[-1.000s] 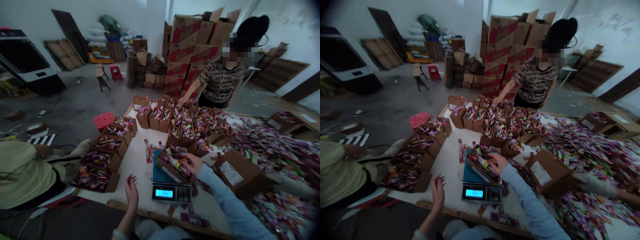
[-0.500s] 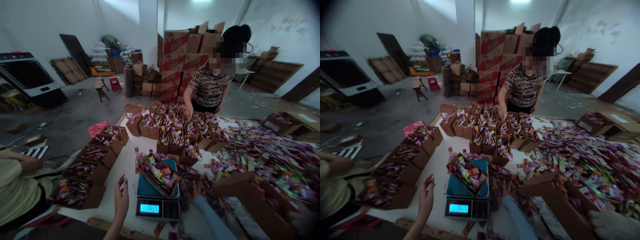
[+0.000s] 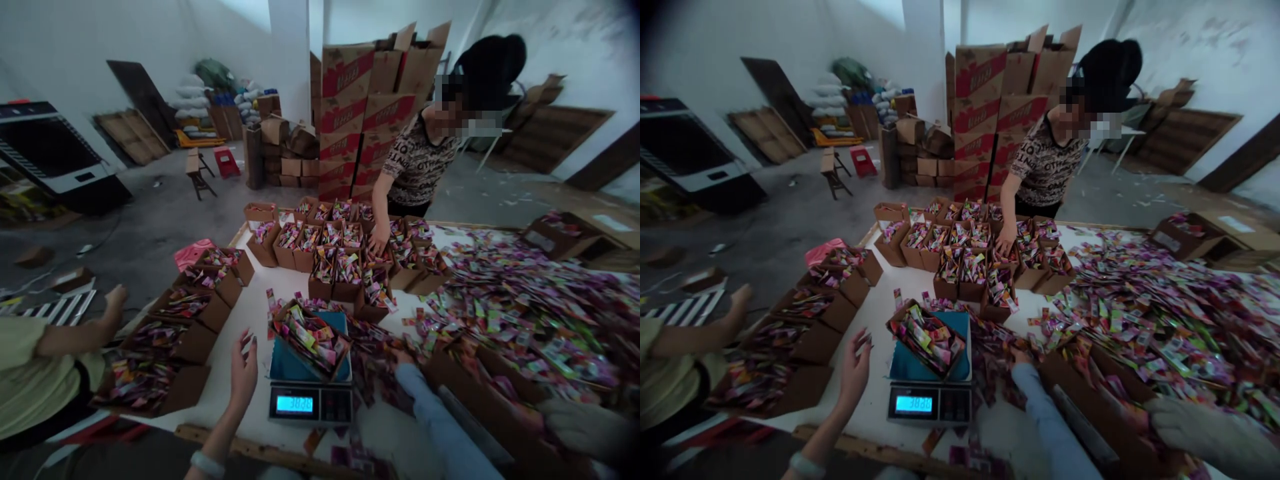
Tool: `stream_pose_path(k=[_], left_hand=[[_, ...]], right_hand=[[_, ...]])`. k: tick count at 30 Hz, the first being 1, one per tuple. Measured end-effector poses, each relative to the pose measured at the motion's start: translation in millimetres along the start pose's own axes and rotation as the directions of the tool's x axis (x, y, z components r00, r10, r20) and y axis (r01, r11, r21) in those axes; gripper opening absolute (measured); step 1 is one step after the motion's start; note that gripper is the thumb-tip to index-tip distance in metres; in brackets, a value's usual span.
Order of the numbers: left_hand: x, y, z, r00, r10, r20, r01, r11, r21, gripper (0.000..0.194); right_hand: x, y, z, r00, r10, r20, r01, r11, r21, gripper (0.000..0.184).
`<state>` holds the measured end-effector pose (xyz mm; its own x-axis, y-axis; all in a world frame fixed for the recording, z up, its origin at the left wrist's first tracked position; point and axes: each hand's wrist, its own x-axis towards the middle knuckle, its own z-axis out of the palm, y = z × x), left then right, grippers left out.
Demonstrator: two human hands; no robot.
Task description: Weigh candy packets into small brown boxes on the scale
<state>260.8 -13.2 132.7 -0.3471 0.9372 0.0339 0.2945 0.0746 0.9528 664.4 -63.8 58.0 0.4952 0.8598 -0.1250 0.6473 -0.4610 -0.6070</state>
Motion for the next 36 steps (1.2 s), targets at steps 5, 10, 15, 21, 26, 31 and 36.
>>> stream_pose_path(k=[5,10,15,21,26,31,36], left_hand=[[24,7,14.9,0.998,0.057,0.016,-0.055,0.995,-0.084,0.041],[39,8,18.6,0.997,0.073,0.015,-0.070,0.988,-0.141,0.040],[39,1,5.0,0.997,0.073,-0.005,-0.073,0.982,-0.172,0.041],[35,-22,-34.3,0.998,0.012,-0.059,-0.018,0.996,-0.093,0.038],[28,-44,-48.2,0.993,-0.059,-0.102,0.050,0.995,-0.085,0.038],[23,-47,-37.0,0.991,-0.063,-0.121,0.051,0.994,-0.100,0.036],[24,-43,-18.6,0.987,-0.076,-0.145,0.060,0.992,-0.114,0.034]], right_hand=[[11,-43,-53,0.998,-0.046,-0.034,0.048,0.998,0.044,0.017],[-8,-147,-82,0.922,-0.388,-0.016,0.338,0.783,0.523,0.033],[-35,-210,-52,0.881,-0.425,0.208,0.333,0.869,0.364,0.064],[-35,-178,-43,0.957,-0.286,0.048,0.266,0.932,0.245,0.059],[-36,-150,-35,0.982,-0.181,-0.045,0.186,0.930,0.316,0.058],[-39,-134,-9,0.998,-0.039,0.052,0.009,0.879,0.477,0.072],[-44,-125,12,0.998,-0.006,0.062,-0.026,0.861,0.508,0.074]])
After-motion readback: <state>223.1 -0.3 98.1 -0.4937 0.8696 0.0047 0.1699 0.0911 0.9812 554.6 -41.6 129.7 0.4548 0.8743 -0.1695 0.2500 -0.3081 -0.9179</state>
